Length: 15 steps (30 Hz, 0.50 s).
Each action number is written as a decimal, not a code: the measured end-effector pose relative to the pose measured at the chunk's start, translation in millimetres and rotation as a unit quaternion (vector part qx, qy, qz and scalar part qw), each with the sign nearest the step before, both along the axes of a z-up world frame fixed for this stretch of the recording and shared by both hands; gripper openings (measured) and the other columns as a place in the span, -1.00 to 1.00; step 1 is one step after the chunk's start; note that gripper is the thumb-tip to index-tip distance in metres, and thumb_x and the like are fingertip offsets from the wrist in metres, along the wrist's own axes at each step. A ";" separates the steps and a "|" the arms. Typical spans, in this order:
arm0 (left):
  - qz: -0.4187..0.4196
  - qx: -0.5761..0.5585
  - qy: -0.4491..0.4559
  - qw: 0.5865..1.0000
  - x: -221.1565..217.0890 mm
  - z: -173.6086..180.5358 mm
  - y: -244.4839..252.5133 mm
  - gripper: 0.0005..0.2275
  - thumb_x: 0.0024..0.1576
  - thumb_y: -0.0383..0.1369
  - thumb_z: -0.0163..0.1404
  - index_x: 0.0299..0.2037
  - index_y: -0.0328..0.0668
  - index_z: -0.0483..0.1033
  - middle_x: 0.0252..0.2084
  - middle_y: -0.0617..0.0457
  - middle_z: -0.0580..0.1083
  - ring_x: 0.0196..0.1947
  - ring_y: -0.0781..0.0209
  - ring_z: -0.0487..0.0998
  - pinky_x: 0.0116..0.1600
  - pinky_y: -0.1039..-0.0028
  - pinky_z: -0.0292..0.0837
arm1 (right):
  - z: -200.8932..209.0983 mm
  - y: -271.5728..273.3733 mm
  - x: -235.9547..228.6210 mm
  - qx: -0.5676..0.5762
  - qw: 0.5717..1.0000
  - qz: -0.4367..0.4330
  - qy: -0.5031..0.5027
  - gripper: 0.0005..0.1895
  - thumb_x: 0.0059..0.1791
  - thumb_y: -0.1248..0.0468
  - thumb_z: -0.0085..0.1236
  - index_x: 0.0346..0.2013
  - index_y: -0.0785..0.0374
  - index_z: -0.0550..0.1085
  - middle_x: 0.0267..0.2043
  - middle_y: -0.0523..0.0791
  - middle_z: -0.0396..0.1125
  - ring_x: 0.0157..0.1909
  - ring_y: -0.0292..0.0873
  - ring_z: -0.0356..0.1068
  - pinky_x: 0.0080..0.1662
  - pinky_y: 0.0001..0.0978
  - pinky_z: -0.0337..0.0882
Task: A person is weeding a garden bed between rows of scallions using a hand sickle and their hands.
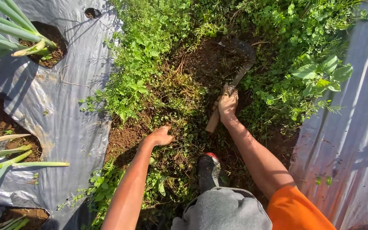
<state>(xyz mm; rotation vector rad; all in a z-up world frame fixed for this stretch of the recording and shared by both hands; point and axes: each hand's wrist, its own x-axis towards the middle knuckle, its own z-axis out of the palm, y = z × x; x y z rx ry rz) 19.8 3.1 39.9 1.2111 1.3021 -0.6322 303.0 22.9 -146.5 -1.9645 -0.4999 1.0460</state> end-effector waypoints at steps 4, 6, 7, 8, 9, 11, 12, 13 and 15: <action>0.006 -0.007 0.001 1.000 15.9 56.6 6.9 -0.44 0.19 -0.63 -0.17 0.45 -0.55 0.00 0.50 -0.39 0.03 0.52 -0.17 0.03 0.53 -0.04 -0.57 | 63.8 -0.1 -27.3 -0.042 0.995 0.054 0.078 -0.50 0.14 -0.17 -0.13 -0.10 0.23 0.33 -0.37 0.09 0.33 -0.29 0.15 0.39 -0.24 0.01 0.43; 0.005 -0.003 0.003 1.000 12.7 52.6 0.7 -0.44 0.20 -0.62 -0.16 0.44 -0.55 0.01 0.49 -0.39 0.06 0.49 -0.18 0.11 0.53 -0.04 -0.54 | 85.1 -36.0 -46.9 -0.066 0.973 0.213 -0.059 -0.49 0.16 -0.14 -0.07 0.05 0.26 0.40 -0.10 0.19 0.45 0.09 0.25 0.45 0.10 0.13 0.46; 0.042 0.006 -0.009 0.999 4.0 28.3 -6.9 -0.43 0.20 -0.63 -0.17 0.46 -0.51 -0.02 0.44 -0.42 0.15 0.07 -0.01 0.31 0.26 0.12 -0.02 | 82.5 -57.2 -50.4 -0.099 0.960 0.254 0.060 -0.54 0.16 -0.12 -0.05 0.04 0.21 0.39 -0.36 0.08 0.39 -0.27 0.11 0.44 -0.24 -0.05 0.49; 0.081 0.015 -0.020 0.996 -5.2 4.2 -15.1 -0.41 0.20 -0.65 -0.17 0.48 -0.47 -0.04 0.38 -0.46 0.23 -0.35 0.15 0.51 -0.01 0.27 0.49 | 80.0 -78.3 -54.3 -0.131 0.931 0.291 0.179 -0.59 0.16 -0.11 -0.03 0.03 0.16 0.37 -0.62 -0.04 0.33 -0.64 -0.04 0.43 -0.58 -0.23 0.52; 0.082 0.013 -0.021 0.996 -11.1 -21.2 -25.5 -0.41 0.20 -0.65 -0.17 0.48 -0.47 -0.04 0.38 -0.46 0.23 -0.35 0.15 0.51 -0.01 0.27 0.49 | 85.1 -94.4 -48.0 -0.133 0.930 0.291 0.178 -0.59 0.16 -0.11 -0.03 0.03 0.16 0.37 -0.62 -0.04 0.33 -0.64 -0.04 0.43 -0.58 -0.23 0.52; 0.015 0.076 0.014 0.997 -18.3 -74.1 -40.3 -0.49 0.20 -0.58 -0.09 0.39 -0.52 0.15 0.17 -0.40 0.41 -0.47 0.18 0.47 -0.09 0.21 0.47 | 94.6 -122.7 -31.7 -0.165 0.908 0.358 0.145 -0.54 0.11 -0.12 0.04 0.06 0.17 0.40 -0.63 -0.03 0.40 -0.62 -0.05 0.49 -0.56 -0.22 0.53; 0.014 0.073 0.014 0.997 -15.7 -67.7 -49.5 -0.49 0.20 -0.58 -0.09 0.39 -0.52 0.15 0.17 -0.40 0.41 -0.47 0.18 0.47 -0.09 0.21 0.47 | 85.3 -127.7 -20.9 -0.167 0.907 0.356 0.147 -0.54 0.11 -0.12 0.04 0.06 0.17 0.40 -0.63 -0.03 0.40 -0.62 -0.05 0.49 -0.56 -0.22 0.53; 0.007 0.073 0.000 0.997 -13.6 -61.0 -58.6 -0.54 0.23 -0.51 -0.08 0.35 -0.52 0.20 0.00 -0.30 0.46 -0.55 0.26 0.39 -0.28 0.34 0.39 | 76.3 -132.9 -10.7 -0.162 0.916 0.348 0.117 -0.58 0.11 -0.06 0.02 0.02 0.22 0.43 -0.59 0.03 0.41 -0.57 0.03 0.50 -0.48 -0.11 0.54; 0.001 0.078 -0.016 0.997 -6.6 -50.2 -61.5 -0.58 0.27 -0.45 -0.06 0.31 -0.51 0.25 -0.16 -0.20 0.51 -0.63 0.33 0.31 -0.47 0.47 0.31 | 78.9 -121.9 4.5 -0.153 0.925 0.339 0.082 -0.61 0.11 0.00 0.01 -0.01 0.27 0.46 -0.55 0.09 0.41 -0.51 0.11 0.51 -0.39 0.00 0.56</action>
